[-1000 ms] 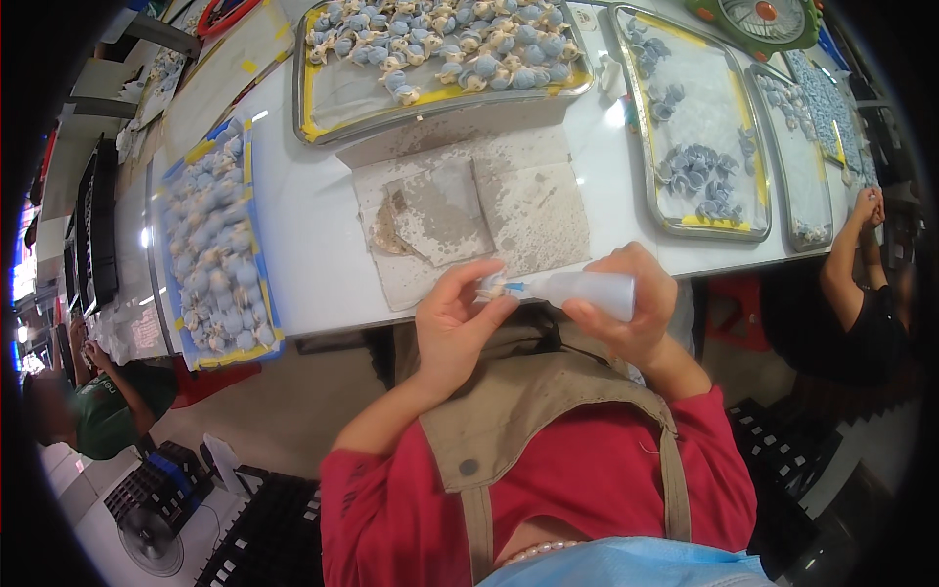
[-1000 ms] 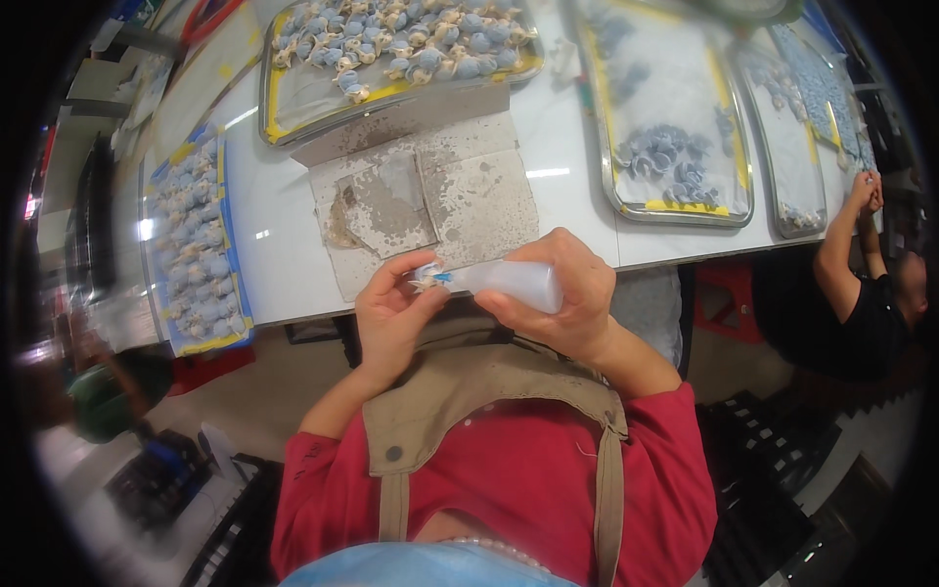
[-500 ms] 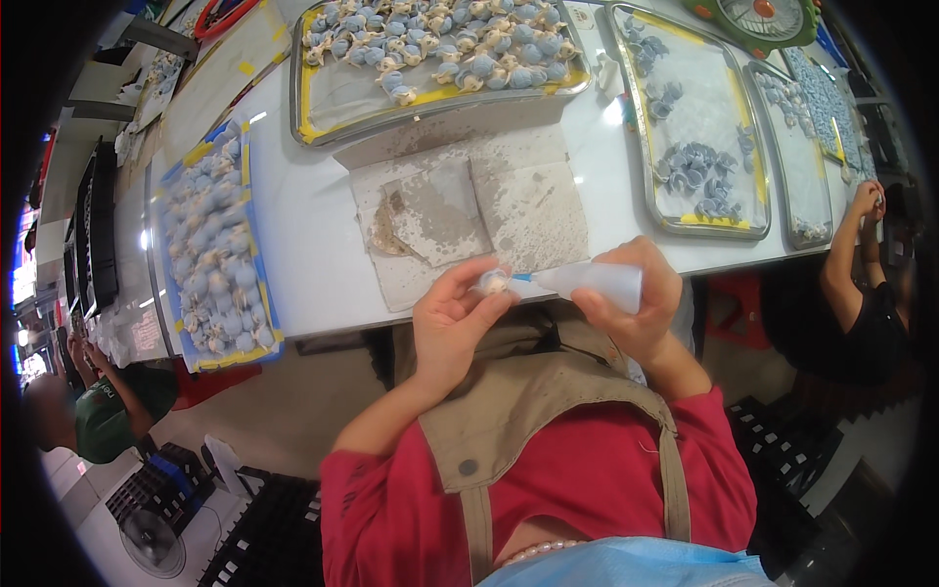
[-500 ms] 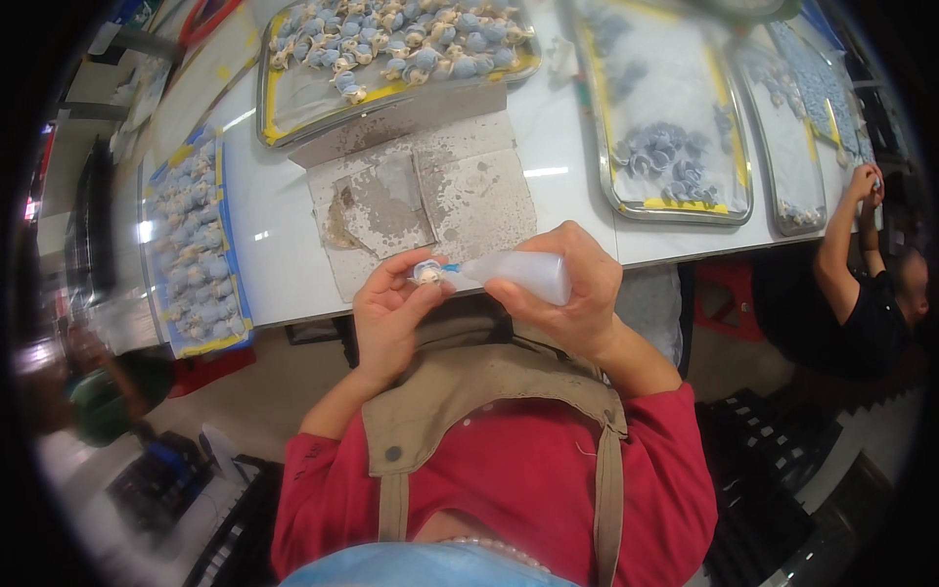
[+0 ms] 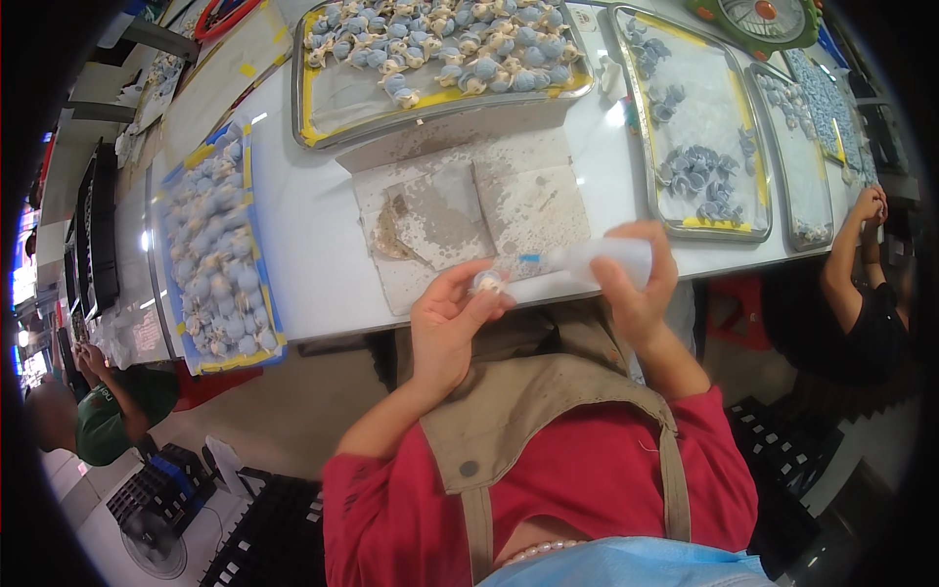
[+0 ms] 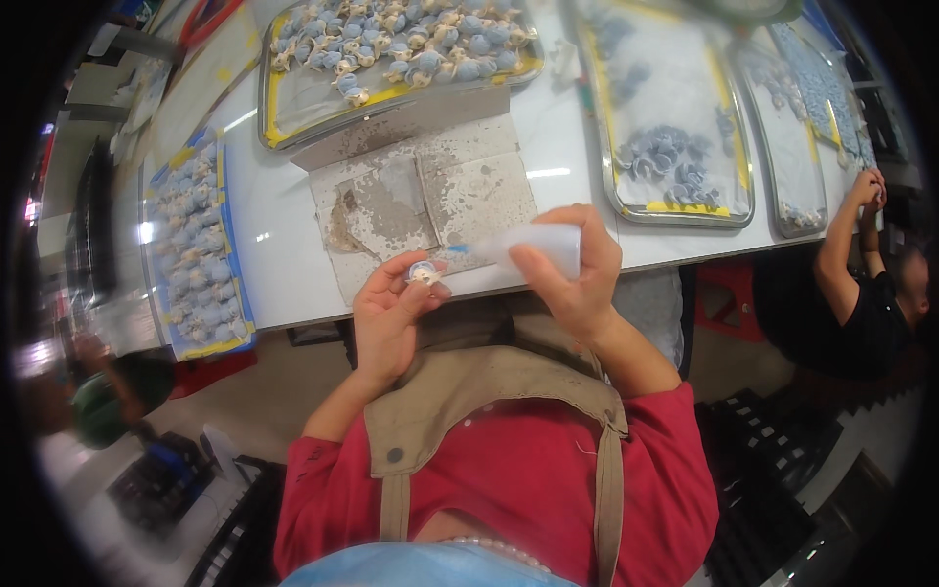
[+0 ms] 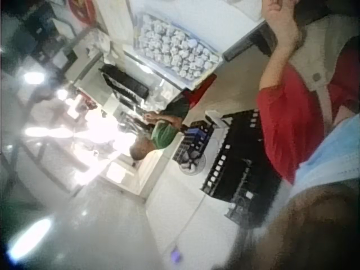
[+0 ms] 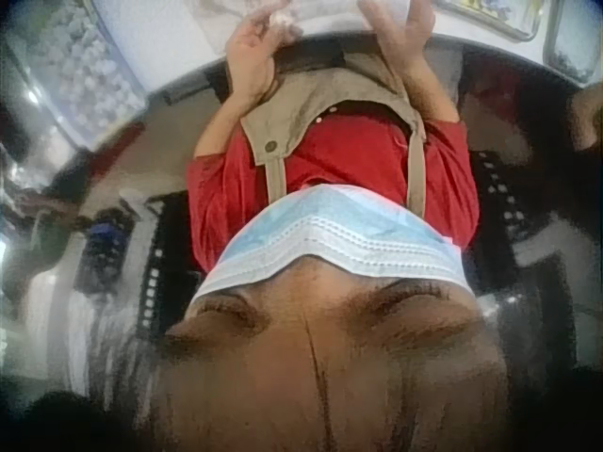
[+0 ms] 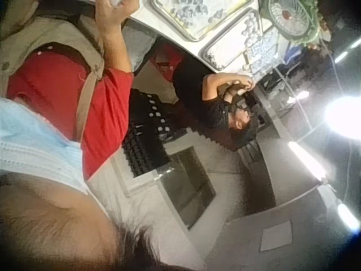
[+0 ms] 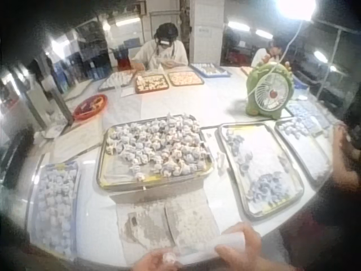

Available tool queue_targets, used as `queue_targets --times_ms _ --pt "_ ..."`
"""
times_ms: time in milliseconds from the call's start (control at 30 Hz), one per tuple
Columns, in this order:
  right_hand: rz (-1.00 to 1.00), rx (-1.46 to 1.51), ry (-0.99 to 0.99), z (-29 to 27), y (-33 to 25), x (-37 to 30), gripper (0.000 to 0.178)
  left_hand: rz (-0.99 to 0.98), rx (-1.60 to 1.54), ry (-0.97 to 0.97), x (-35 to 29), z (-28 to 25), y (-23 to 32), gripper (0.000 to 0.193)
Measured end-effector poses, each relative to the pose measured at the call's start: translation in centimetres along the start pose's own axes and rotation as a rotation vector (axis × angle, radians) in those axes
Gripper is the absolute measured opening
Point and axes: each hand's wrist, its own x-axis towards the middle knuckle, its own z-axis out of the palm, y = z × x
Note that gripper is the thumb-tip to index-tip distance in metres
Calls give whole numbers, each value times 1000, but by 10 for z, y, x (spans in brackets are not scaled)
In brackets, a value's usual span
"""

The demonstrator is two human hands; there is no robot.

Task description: The person repeatedly picks small blue and white decorative items from a tray, applies a substance from a white squeeze bottle, and places them onto a tray. The person also moves trays around the workspace.

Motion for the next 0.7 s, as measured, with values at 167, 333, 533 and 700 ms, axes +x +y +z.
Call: queue_targets --times_ms 167,333,533,700 --pt "186 -27 115 25 20 20 17 20 21 26 0 -3 0 33" --pt "53 -307 48 36 38 38 19 127 56 -33 -2 1 0 36" --pt "-81 -533 84 -16 55 65 12 102 43 -78 0 4 0 35" --pt "-222 -870 -63 -74 63 119 20 77 75 -93 1 9 0 36"
